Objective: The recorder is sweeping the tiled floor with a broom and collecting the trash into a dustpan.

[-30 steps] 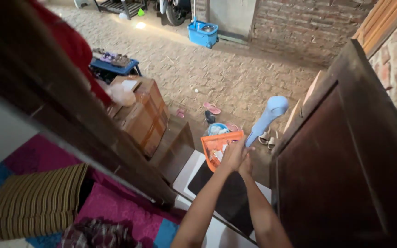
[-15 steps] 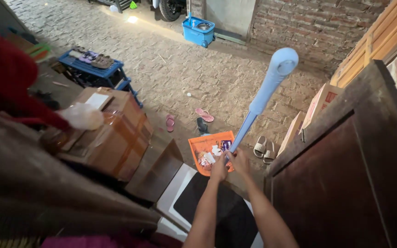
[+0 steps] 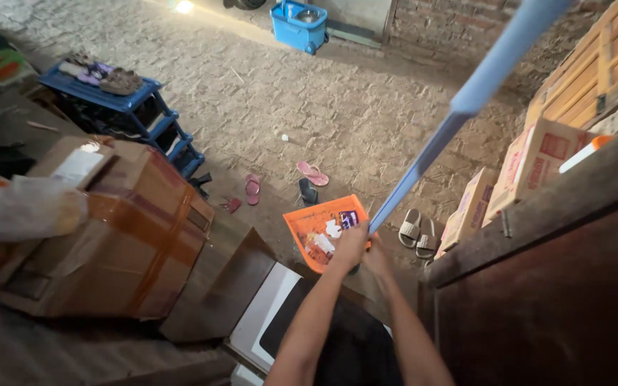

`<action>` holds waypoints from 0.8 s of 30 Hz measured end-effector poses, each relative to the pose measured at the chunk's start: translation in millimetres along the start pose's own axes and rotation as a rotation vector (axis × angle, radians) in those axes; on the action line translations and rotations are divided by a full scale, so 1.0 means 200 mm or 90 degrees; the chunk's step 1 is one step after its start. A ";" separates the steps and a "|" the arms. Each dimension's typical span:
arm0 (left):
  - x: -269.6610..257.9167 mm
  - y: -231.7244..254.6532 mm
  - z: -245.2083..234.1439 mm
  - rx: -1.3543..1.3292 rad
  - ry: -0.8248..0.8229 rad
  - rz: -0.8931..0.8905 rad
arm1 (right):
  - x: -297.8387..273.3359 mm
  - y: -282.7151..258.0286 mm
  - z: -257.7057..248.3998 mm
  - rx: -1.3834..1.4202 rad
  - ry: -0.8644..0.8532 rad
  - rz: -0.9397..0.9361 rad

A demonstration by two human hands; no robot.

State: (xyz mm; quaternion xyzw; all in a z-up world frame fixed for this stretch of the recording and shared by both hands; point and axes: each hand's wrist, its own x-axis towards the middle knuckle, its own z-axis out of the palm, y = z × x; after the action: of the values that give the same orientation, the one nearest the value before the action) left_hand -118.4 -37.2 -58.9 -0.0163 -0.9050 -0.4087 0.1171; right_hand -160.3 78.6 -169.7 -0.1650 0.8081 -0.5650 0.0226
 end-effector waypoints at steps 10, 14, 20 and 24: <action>0.13 -0.61 0.22 -0.020 -0.005 0.096 | 0.22 0.73 0.27 0.111 0.000 0.027; 0.14 -1.07 0.41 0.051 0.033 -0.002 | 0.37 0.78 0.23 -0.040 -0.017 0.037; -0.01 -1.67 0.72 0.091 0.025 -0.182 | 0.60 1.09 0.23 -0.297 -0.045 -0.028; -0.09 -2.00 1.02 0.072 -0.058 -0.214 | 0.64 1.11 0.25 -0.290 -0.030 0.018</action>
State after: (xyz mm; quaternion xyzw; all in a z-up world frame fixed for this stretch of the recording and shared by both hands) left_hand -190.8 -150.1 -487.2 0.1234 -0.9209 -0.3697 0.0063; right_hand -324.4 63.2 -373.5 -0.1679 0.9164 -0.3633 0.0114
